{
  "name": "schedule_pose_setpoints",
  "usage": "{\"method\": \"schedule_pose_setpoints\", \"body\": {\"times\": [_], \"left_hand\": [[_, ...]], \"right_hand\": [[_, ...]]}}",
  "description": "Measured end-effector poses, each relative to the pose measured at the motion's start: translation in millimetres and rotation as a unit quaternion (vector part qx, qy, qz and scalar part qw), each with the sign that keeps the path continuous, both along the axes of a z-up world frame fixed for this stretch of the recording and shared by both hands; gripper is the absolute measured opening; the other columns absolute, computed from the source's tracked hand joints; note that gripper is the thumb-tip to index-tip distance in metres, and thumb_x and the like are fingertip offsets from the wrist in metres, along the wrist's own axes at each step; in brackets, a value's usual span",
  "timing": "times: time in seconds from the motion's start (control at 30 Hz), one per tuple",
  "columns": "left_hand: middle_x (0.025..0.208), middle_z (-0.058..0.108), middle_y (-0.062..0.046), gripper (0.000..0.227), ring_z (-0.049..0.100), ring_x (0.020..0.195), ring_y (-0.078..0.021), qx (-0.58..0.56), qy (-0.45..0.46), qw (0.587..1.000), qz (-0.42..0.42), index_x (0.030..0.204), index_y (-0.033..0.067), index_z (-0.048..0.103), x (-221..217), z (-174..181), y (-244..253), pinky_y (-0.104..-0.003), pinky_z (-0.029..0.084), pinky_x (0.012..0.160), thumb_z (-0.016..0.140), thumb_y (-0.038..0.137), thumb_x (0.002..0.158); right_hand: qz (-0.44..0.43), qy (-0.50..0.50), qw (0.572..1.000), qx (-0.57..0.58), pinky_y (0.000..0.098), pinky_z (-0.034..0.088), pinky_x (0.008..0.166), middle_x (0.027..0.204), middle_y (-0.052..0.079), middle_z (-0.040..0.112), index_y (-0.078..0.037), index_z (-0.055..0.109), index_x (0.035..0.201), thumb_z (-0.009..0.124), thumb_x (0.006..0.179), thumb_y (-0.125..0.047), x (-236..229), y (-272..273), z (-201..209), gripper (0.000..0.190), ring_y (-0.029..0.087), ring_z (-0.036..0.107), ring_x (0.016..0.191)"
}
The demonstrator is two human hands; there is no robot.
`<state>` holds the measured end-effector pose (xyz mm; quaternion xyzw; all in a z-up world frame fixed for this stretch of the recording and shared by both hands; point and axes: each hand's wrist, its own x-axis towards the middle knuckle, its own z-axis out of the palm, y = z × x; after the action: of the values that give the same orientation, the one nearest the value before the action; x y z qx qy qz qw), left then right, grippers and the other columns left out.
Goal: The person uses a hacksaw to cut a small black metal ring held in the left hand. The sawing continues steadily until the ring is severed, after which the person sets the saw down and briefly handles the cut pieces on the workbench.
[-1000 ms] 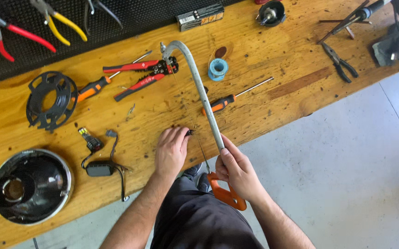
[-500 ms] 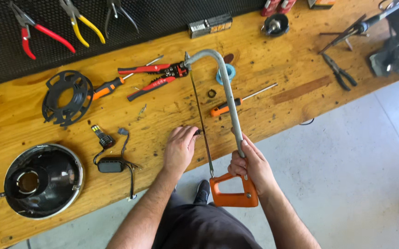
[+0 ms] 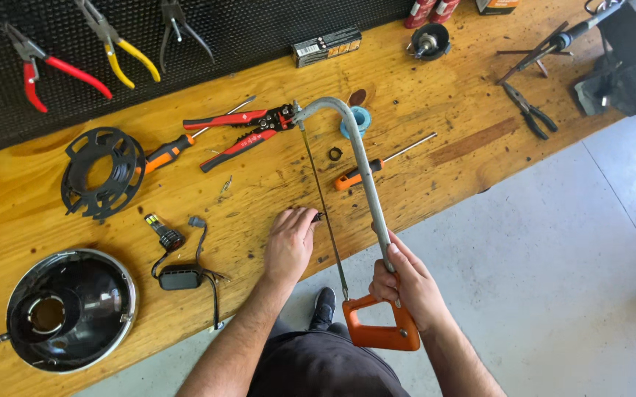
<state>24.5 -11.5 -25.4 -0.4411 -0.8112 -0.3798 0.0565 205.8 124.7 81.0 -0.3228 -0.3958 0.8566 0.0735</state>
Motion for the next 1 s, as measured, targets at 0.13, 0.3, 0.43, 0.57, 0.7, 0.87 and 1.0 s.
{"method": "schedule_pose_setpoints", "body": {"times": [0.13, 0.3, 0.43, 0.57, 0.7, 0.87, 1.0], "left_hand": [[0.111, 0.075, -0.008, 0.021, 0.065, 0.100, -0.0259, 0.006, 0.021, 1.000, 0.022, 0.116, 0.0048, 0.068, 2.3, -4.6, 2.4, -0.038, 0.051, 0.088, 0.070, 0.013, 0.097], [0.112, 0.075, -0.009, 0.020, 0.066, 0.098, -0.0272, 0.018, 0.024, 0.999, 0.025, 0.116, 0.0030, 0.067, 3.2, -2.2, 2.9, -0.039, 0.051, 0.089, 0.069, 0.013, 0.099], [0.110, 0.076, -0.009, 0.020, 0.067, 0.098, -0.0254, 0.018, 0.020, 0.999, 0.032, 0.114, 0.0029, 0.068, 3.5, 2.4, 3.0, -0.037, 0.052, 0.088, 0.072, 0.010, 0.096], [0.111, 0.075, -0.009, 0.020, 0.066, 0.100, -0.0260, 0.012, 0.005, 0.999, 0.034, 0.116, 0.0040, 0.068, 3.7, -0.5, 2.7, -0.038, 0.052, 0.089, 0.070, 0.012, 0.098], [0.111, 0.075, -0.009, 0.021, 0.065, 0.099, -0.0271, 0.024, 0.010, 0.999, 0.033, 0.116, 0.0032, 0.067, 2.7, 0.2, 3.6, -0.039, 0.051, 0.091, 0.070, 0.011, 0.098], [0.107, 0.075, -0.013, 0.021, 0.067, 0.096, -0.0278, 0.035, 0.032, 0.997, 0.067, 0.114, -0.0009, 0.069, 4.7, -2.1, 5.6, -0.038, 0.054, 0.087, 0.071, 0.011, 0.098], [0.108, 0.074, -0.012, 0.019, 0.067, 0.097, -0.0294, 0.047, 0.040, 0.995, 0.084, 0.113, 0.0008, 0.068, 4.6, -0.3, 5.0, -0.040, 0.052, 0.088, 0.068, 0.016, 0.101]], "right_hand": [[0.004, -0.010, 1.000, 0.012, 0.0317, 0.028, 0.054, 0.065, 0.003, 0.025, -0.013, 0.050, 0.152, 0.040, 0.109, -0.024, 1.4, -1.8, 0.8, 0.045, 0.015, 0.022, 0.051], [0.034, 0.018, 0.999, 0.021, 0.0261, 0.026, 0.045, 0.061, 0.002, 0.026, -0.008, 0.049, 0.151, 0.040, 0.108, -0.023, 36.1, -10.9, 4.6, 0.046, 0.013, 0.023, 0.045], [0.037, -0.017, 0.999, 0.027, 0.0285, 0.029, 0.046, 0.059, 0.002, 0.027, -0.004, 0.048, 0.153, 0.039, 0.107, -0.021, 69.2, -13.0, 7.5, 0.050, 0.013, 0.025, 0.045], [0.034, -0.049, 0.998, 0.011, 0.0282, 0.029, 0.044, 0.061, 0.004, 0.029, -0.009, 0.043, 0.160, 0.043, 0.105, -0.019, 91.5, -3.7, -8.1, 0.056, 0.016, 0.027, 0.047], [0.022, -0.036, 0.999, -0.026, 0.0275, 0.027, 0.044, 0.061, 0.003, 0.025, -0.005, 0.049, 0.155, 0.042, 0.106, -0.018, 81.6, -2.7, 0.4, 0.051, 0.015, 0.023, 0.048], [0.060, -0.003, 0.998, -0.026, 0.0289, 0.030, 0.048, 0.065, 0.003, 0.026, -0.006, 0.044, 0.158, 0.041, 0.107, -0.020, 83.5, 2.6, -5.5, 0.053, 0.016, 0.025, 0.052], [0.073, -0.049, 0.996, 0.010, 0.0295, 0.030, 0.047, 0.062, 0.004, 0.028, -0.005, 0.045, 0.158, 0.040, 0.107, -0.020, 102.8, 0.2, -0.9, 0.053, 0.016, 0.025, 0.050]]}}
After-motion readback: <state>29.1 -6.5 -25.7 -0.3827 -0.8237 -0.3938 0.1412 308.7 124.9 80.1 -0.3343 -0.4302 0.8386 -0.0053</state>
